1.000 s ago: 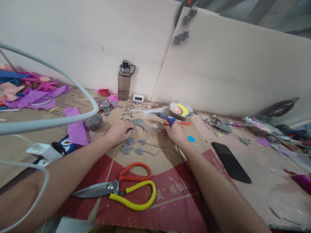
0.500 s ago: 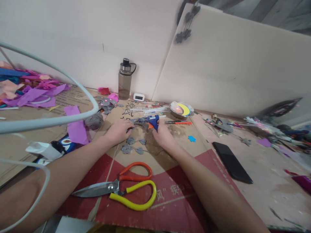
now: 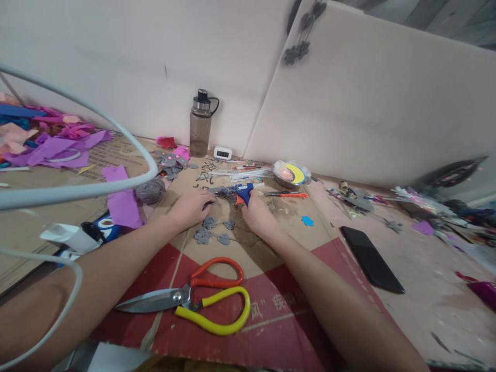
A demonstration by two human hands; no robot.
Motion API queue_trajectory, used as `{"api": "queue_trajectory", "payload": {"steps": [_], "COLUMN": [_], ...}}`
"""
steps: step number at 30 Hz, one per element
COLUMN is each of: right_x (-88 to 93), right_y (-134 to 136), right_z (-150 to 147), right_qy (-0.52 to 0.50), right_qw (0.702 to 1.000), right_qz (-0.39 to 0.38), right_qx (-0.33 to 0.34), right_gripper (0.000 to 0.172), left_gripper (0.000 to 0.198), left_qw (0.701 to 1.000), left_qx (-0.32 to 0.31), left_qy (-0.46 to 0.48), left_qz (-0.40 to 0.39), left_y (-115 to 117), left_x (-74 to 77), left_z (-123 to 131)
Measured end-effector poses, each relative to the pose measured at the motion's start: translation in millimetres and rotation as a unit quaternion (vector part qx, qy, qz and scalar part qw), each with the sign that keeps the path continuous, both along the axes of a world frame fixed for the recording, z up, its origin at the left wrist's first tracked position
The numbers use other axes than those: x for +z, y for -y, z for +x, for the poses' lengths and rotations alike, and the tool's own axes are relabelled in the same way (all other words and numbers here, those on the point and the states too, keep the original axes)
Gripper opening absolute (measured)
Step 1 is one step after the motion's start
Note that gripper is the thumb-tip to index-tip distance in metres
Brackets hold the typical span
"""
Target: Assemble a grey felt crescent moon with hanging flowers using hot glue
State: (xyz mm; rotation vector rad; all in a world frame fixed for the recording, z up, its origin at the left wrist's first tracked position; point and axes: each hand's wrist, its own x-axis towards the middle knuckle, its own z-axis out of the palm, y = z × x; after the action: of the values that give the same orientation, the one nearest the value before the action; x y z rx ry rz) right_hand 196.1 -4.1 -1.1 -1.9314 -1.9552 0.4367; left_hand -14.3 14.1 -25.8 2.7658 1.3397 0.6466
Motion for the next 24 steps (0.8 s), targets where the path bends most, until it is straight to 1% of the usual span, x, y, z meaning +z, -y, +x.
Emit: {"api": "queue_trajectory", "payload": {"steps": [7, 11, 14, 18, 24], "right_x": [-6.4, -5.3, -3.0, -2.1, -3.8], "right_y": [-9, -11, -10, -9, -9], "right_z": [1, 2, 4, 9, 12], "right_qy": [0.022, 0.017, -0.005, -0.032, -0.014], "right_qw": [1.000, 1.000, 1.000, 0.999, 0.999], "right_qz": [-0.009, -0.008, -0.004, 0.010, 0.008], "right_qx": [-0.006, -0.008, 0.001, 0.015, 0.033], "right_gripper": [0.036, 0.036, 0.035, 0.034, 0.036], "left_gripper": [0.030, 0.030, 0.030, 0.030, 0.031], "left_qw": [1.000, 1.000, 1.000, 1.000, 1.000], "left_qx": [0.011, 0.007, 0.008, 0.007, 0.005], "left_qy": [-0.005, -0.001, -0.009, 0.004, 0.004], "left_qz": [-0.002, 0.001, 0.003, -0.006, -0.007], "left_y": [0, -1, -1, -1, -1], "left_x": [-0.6, -1.8, -1.6, -1.1, -1.9], "left_z": [0, 0, 0, 0, -1]}}
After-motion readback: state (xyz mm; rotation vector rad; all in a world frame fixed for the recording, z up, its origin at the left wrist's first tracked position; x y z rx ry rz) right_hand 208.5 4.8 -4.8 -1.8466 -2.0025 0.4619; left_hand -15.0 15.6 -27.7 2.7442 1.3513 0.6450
